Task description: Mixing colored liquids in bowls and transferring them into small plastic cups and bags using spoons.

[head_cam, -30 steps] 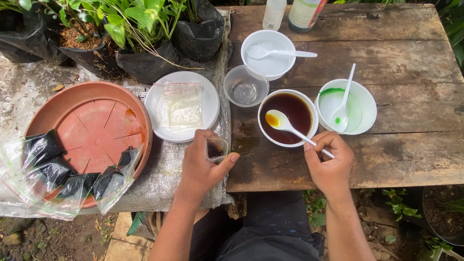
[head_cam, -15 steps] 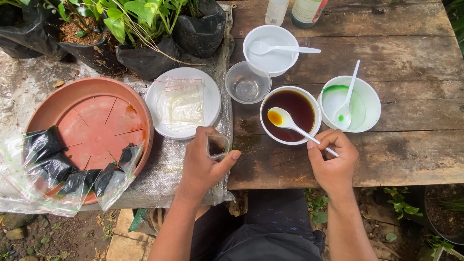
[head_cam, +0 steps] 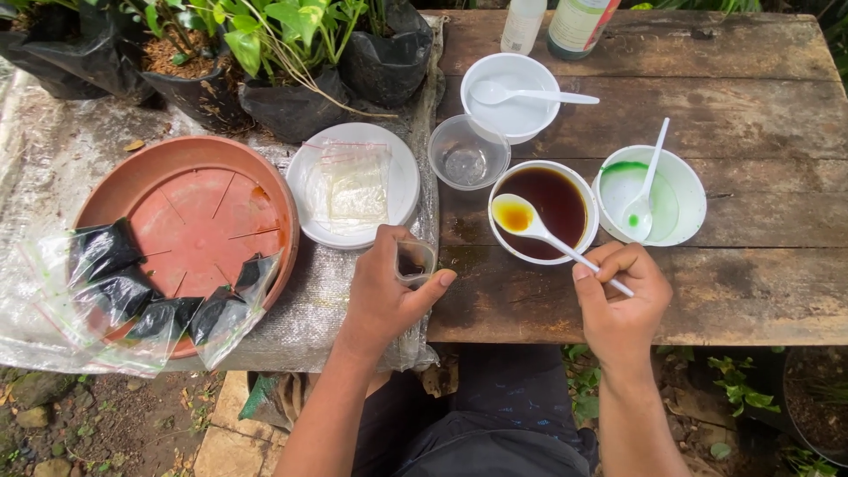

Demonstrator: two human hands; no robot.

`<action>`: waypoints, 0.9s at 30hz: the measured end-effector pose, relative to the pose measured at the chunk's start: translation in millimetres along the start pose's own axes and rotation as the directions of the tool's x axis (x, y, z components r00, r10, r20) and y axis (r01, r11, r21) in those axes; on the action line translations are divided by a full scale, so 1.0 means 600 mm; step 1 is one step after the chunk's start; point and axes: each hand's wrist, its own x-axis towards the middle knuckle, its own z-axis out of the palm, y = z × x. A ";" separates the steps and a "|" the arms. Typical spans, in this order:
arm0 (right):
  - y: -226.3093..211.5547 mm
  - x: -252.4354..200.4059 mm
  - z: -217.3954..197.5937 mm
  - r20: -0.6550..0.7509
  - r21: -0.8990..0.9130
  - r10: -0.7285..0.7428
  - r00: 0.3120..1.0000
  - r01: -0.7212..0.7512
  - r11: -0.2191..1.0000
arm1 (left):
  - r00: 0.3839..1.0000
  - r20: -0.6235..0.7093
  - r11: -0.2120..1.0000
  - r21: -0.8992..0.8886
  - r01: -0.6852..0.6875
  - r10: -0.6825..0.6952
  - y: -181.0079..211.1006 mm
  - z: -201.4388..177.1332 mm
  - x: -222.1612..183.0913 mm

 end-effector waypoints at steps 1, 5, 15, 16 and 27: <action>-0.013 0.000 0.008 0.004 0.004 -0.002 1.000 0.002 1.000 | 1.000 -0.005 1.000 0.003 0.000 0.000 0.002 0.000 0.001; -0.060 0.001 0.043 0.057 0.055 -0.045 0.997 0.042 0.998 | 0.999 0.015 0.999 0.007 0.031 -0.031 0.010 -0.004 0.001; -0.121 -0.019 0.094 0.187 0.000 -0.080 0.979 0.081 0.997 | 0.990 0.117 0.981 0.181 0.061 -0.083 0.021 -0.015 0.002; -0.126 -0.018 0.097 0.188 0.002 -0.085 0.978 0.086 0.996 | 0.990 0.113 0.982 0.182 0.059 -0.080 0.021 -0.015 0.002; -0.134 -0.014 0.103 0.302 -0.207 -0.400 0.865 0.469 0.859 | 0.996 0.092 0.990 0.139 -0.020 0.008 0.026 -0.017 0.002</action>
